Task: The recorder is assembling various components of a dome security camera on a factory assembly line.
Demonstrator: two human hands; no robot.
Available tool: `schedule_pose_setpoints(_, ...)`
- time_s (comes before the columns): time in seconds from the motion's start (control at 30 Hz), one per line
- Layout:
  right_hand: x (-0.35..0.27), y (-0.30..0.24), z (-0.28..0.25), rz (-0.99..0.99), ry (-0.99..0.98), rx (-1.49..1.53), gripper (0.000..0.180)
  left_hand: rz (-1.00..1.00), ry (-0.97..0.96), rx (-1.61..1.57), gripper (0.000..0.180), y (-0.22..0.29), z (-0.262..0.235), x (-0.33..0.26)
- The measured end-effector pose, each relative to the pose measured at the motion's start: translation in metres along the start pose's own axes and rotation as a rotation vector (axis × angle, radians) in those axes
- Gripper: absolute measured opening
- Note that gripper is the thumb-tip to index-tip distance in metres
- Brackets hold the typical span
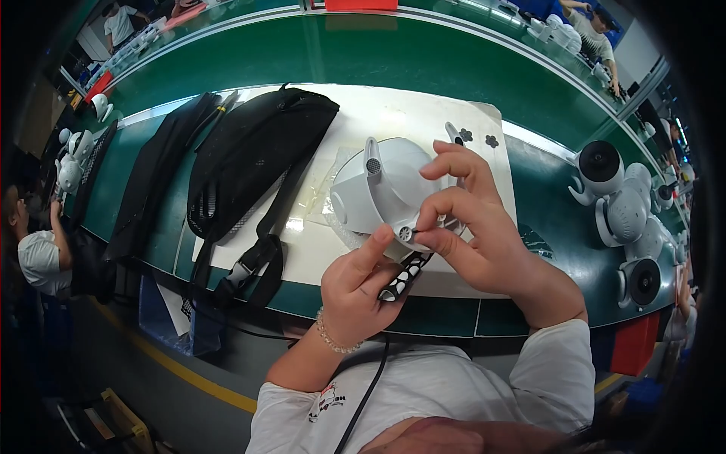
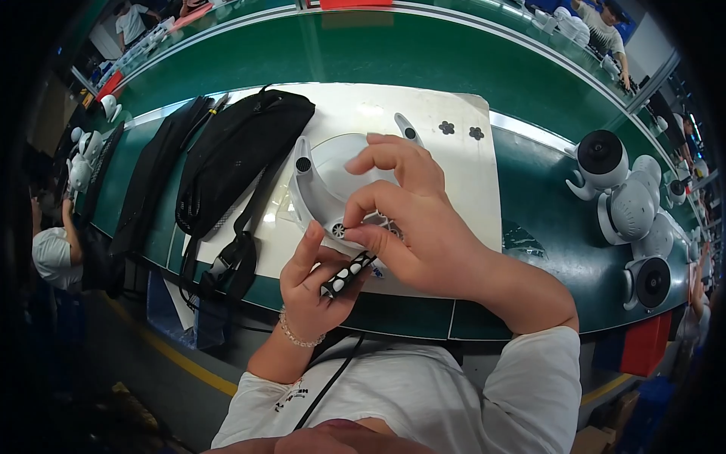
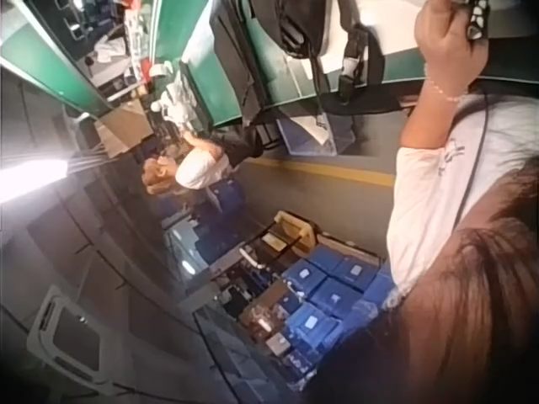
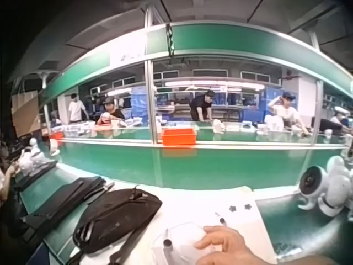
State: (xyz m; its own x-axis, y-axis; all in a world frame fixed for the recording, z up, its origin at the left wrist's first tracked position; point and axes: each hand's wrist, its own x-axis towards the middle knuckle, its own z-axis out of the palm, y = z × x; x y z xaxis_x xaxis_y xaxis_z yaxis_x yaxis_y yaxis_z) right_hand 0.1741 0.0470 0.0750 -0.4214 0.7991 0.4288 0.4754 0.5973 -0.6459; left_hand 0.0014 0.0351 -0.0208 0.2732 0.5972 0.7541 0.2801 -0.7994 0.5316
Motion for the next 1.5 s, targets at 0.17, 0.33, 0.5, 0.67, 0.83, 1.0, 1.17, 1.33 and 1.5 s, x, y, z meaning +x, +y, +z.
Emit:
schedule_pose_setpoints(0.17,0.002,-0.003,0.003,0.056,-0.077,-0.001,0.007,-0.027,0.094,-0.01,0.017,0.002,0.006,0.001)
schedule_pose_setpoints(0.33,0.004,-0.003,0.002,0.04,-0.108,-0.059,0.007,-0.027,0.097,-0.011,0.016,0.002,0.005,0.001)
schedule_pose_setpoints(0.5,0.005,-0.002,0.002,0.068,-0.098,0.001,0.009,-0.002,0.003,-0.005,0.02,0.0,0.001,0.0)
schedule_pose_setpoints(0.67,0.004,-0.001,0.002,0.032,-0.099,-0.073,0.01,-0.016,0.063,-0.014,0.016,0.001,0.006,0.002)
schedule_pose_setpoints(0.83,-0.004,0.004,0.005,-0.03,-0.017,-0.11,0.012,-0.029,0.116,-0.005,0.012,0.005,0.006,0.007)
schedule_pose_setpoints(1.0,-0.014,0.013,0.006,-0.184,0.006,-0.237,0.023,-0.071,0.107,-0.016,0.013,0.005,0.006,0.005)
schedule_pose_setpoints(1.17,-0.023,0.016,0.01,-0.301,0.037,-0.468,0.036,-0.1,0.112,-0.041,0.014,0.01,0.003,0.01)
schedule_pose_setpoints(1.33,-0.025,0.016,0.011,-0.326,0.155,-0.207,0.029,-0.201,0.037,-0.092,0.019,0.014,-0.002,0.008)
schedule_pose_setpoints(1.5,-0.024,0.005,0.016,-0.376,0.125,-0.214,0.021,-0.079,0.077,0.09,0.023,0.02,-0.004,0.012)
